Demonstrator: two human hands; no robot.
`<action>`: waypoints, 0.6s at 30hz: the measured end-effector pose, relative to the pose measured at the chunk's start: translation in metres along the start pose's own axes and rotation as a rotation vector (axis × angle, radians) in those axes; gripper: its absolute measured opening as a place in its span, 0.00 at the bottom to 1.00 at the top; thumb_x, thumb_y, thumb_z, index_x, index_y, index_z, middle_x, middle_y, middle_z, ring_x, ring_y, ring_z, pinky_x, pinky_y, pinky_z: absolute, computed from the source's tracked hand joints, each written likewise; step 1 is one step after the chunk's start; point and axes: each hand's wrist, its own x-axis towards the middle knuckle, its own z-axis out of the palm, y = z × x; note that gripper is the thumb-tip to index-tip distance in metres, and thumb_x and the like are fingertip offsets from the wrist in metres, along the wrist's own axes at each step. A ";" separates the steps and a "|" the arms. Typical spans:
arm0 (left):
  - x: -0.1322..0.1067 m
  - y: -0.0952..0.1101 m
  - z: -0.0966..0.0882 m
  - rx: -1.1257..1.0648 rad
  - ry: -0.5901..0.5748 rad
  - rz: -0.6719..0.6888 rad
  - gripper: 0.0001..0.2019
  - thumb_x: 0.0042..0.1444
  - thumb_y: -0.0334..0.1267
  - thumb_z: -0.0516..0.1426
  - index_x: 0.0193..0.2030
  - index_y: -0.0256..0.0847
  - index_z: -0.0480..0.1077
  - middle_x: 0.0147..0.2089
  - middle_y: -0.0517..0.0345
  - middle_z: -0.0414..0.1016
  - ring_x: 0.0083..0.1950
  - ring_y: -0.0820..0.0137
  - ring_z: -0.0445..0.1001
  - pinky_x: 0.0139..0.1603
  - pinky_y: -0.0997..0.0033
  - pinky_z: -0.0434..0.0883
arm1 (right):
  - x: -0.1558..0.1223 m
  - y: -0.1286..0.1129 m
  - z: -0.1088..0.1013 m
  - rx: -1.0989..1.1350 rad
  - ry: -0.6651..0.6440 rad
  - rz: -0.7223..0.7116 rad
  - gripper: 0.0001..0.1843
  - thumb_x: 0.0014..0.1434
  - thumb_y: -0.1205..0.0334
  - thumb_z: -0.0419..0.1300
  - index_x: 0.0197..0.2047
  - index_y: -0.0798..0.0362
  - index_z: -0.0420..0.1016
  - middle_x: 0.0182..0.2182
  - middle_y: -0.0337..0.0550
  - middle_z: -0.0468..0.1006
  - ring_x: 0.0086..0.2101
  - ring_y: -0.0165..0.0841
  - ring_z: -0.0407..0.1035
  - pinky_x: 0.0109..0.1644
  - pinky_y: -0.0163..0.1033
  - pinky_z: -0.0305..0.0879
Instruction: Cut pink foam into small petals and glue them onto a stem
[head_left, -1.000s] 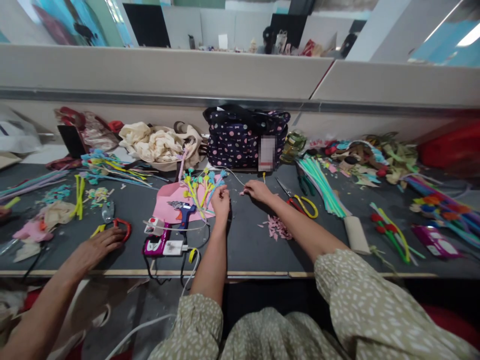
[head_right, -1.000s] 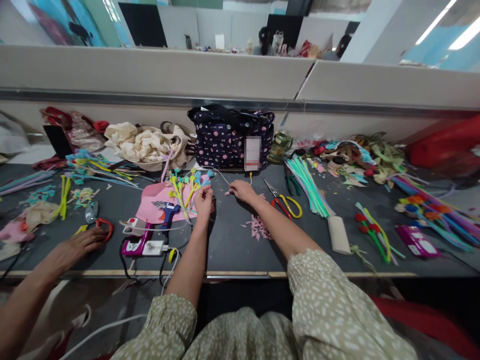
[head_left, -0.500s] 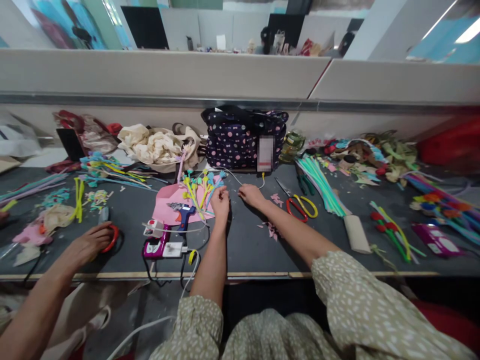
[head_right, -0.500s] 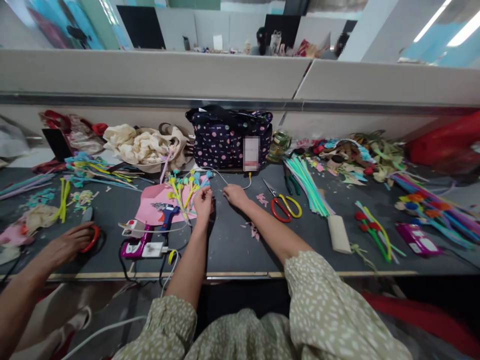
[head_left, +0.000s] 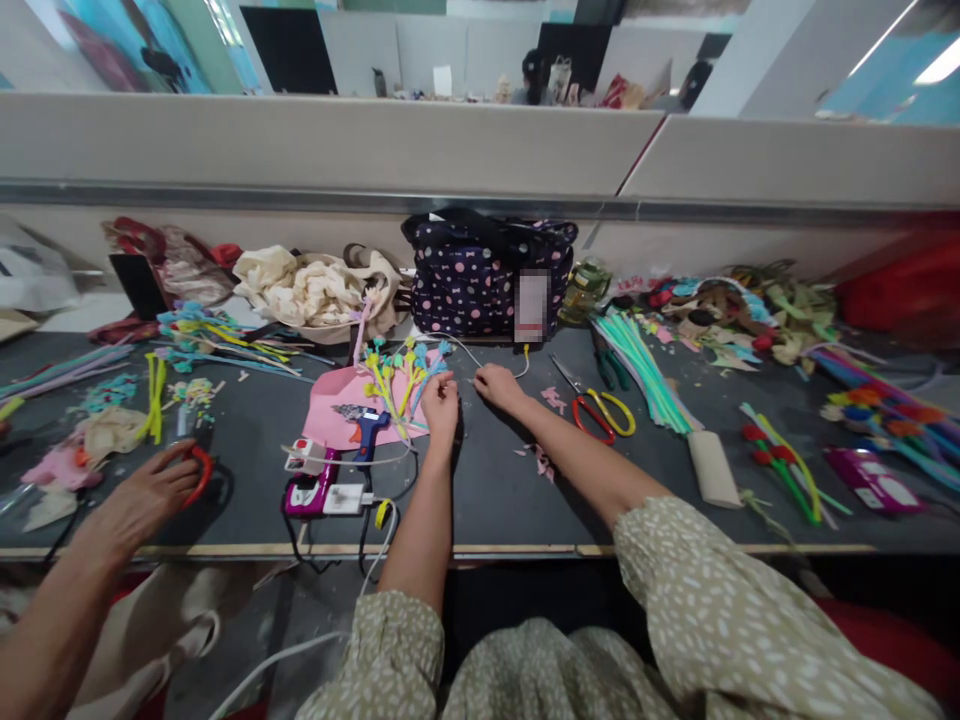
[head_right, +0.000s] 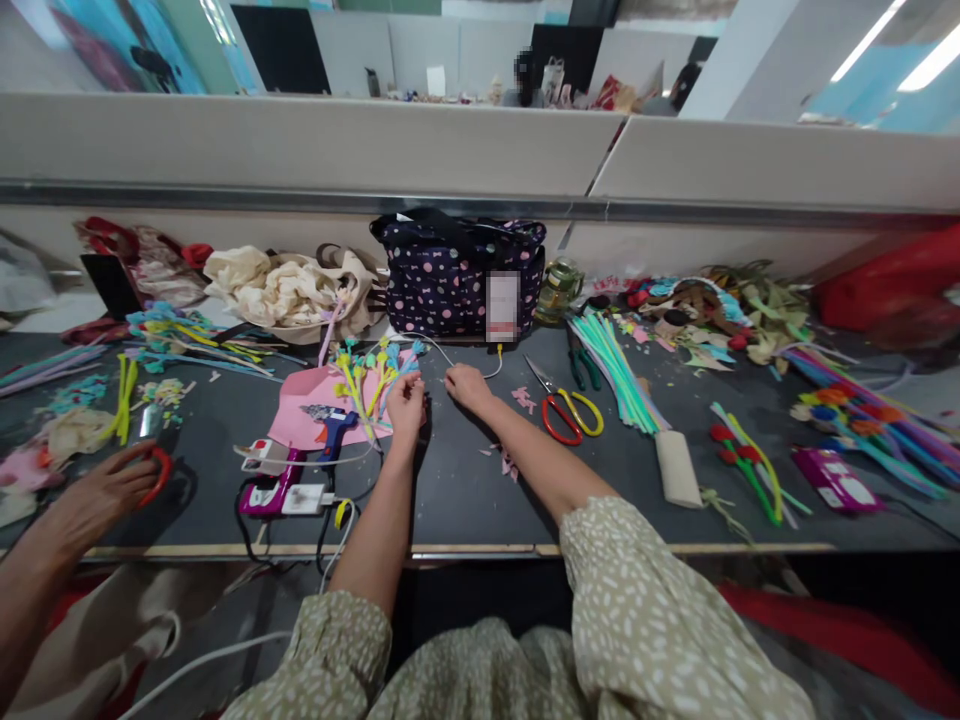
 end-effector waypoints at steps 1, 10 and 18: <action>0.000 0.001 0.000 -0.001 0.000 -0.007 0.11 0.53 0.40 0.55 0.42 0.40 0.72 0.29 0.59 0.69 0.28 0.72 0.67 0.31 0.71 0.66 | 0.003 0.000 -0.001 -0.008 -0.003 0.009 0.15 0.64 0.60 0.50 0.44 0.55 0.77 0.42 0.50 0.78 0.43 0.34 0.70 0.45 0.34 0.60; -0.001 0.003 0.000 0.034 0.003 -0.012 0.11 0.53 0.39 0.55 0.42 0.40 0.73 0.29 0.59 0.70 0.28 0.72 0.67 0.31 0.71 0.67 | 0.026 -0.014 -0.003 -0.096 -0.097 -0.024 0.13 0.63 0.60 0.54 0.42 0.58 0.77 0.43 0.55 0.77 0.44 0.38 0.71 0.48 0.39 0.64; -0.001 0.003 0.000 0.037 0.005 0.005 0.10 0.53 0.38 0.55 0.41 0.39 0.73 0.28 0.60 0.68 0.27 0.73 0.66 0.31 0.71 0.66 | 0.026 -0.019 -0.001 -0.125 -0.142 -0.067 0.15 0.62 0.57 0.57 0.48 0.59 0.72 0.47 0.53 0.73 0.47 0.39 0.69 0.51 0.46 0.67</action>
